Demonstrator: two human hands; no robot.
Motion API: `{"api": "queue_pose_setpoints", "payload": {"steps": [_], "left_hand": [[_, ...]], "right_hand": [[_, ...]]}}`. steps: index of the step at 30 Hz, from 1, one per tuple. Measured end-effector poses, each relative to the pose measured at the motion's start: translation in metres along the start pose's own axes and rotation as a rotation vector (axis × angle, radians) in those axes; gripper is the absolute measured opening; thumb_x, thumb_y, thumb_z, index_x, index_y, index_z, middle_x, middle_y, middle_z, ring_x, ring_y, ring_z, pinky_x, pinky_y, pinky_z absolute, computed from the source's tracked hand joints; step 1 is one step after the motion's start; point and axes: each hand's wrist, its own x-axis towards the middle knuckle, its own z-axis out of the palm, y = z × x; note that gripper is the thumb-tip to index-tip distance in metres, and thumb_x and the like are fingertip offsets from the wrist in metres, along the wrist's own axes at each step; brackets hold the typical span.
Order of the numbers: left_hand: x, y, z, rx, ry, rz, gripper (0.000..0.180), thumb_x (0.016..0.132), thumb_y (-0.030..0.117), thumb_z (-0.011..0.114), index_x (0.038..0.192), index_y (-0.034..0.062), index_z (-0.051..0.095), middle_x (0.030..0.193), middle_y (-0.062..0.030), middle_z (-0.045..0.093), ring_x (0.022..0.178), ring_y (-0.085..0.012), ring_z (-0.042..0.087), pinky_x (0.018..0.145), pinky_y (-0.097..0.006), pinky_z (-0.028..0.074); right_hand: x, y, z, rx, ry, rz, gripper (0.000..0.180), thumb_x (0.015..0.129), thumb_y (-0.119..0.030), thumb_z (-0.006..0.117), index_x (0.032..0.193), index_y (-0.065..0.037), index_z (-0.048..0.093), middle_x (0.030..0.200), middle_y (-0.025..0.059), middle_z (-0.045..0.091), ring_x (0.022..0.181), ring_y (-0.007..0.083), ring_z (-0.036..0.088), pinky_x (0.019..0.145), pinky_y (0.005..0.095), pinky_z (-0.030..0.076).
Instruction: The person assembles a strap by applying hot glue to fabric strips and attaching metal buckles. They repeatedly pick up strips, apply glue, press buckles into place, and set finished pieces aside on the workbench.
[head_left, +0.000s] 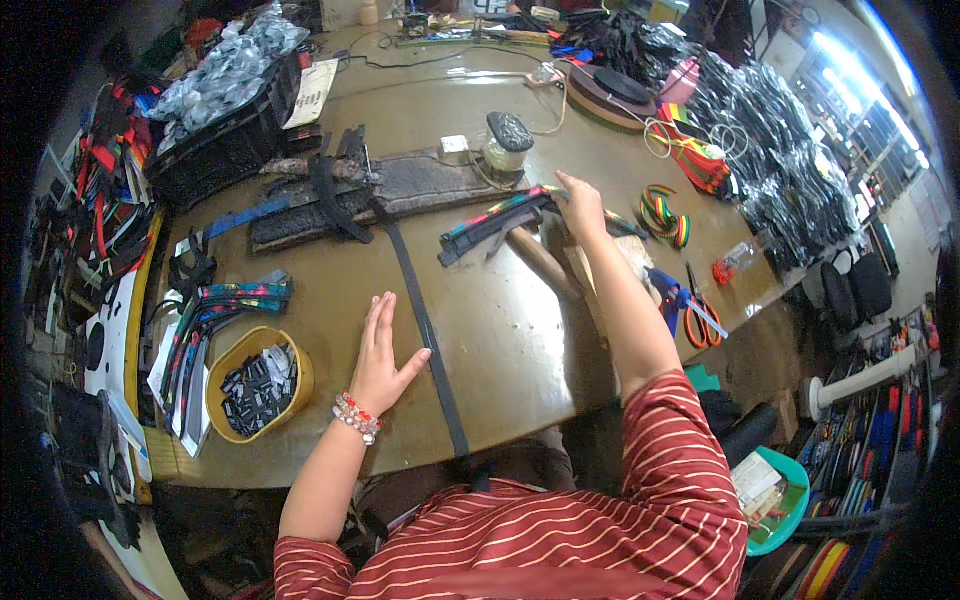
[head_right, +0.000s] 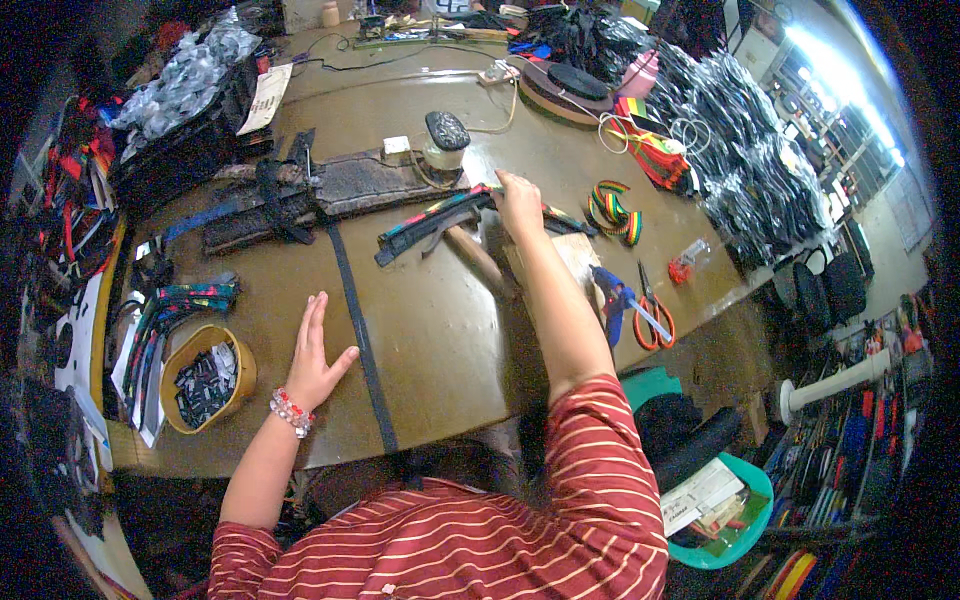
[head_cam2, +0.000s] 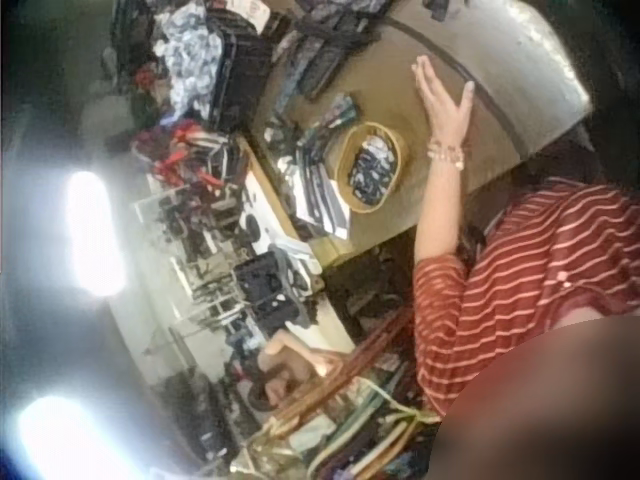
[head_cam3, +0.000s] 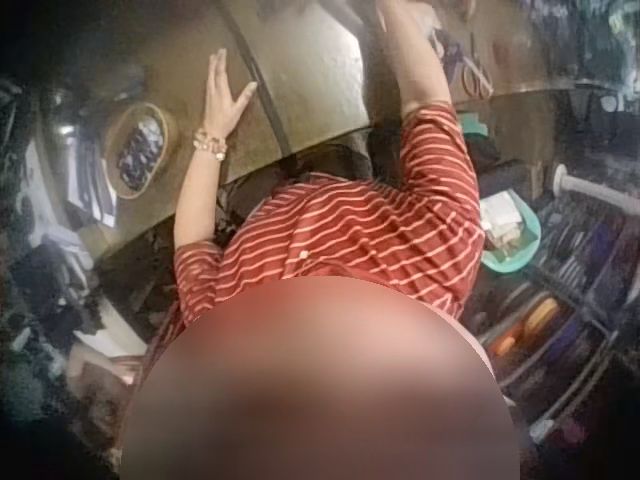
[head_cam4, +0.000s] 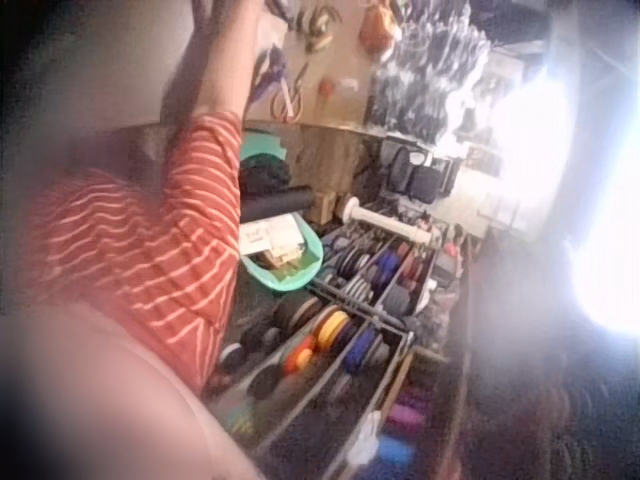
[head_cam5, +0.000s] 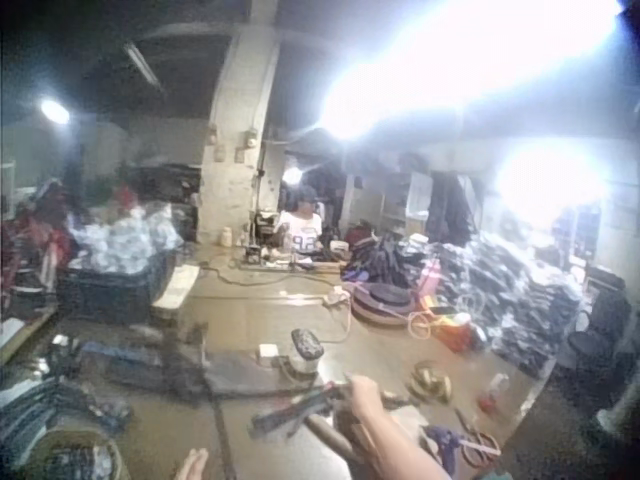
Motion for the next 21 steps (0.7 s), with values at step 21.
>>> {"api": "queue_pose_setpoints", "payload": {"steps": [21], "left_hand": [[-0.001,0.074,-0.053,-0.028,0.402,0.165,0.028,0.090,0.015,0.056,0.115,0.0052,0.060,0.113,-0.0160,0.058,0.104,-0.0332,0.056,0.088,-0.040,0.044]], "right_hand": [[-0.103,-0.199,-0.161,0.630,-0.192,-0.332,0.026,0.077,-0.005,0.069,0.102,-0.006,0.069,0.085,0.0109,0.065,0.076,0.0218,0.062,0.067,0.0314,0.049]]}}
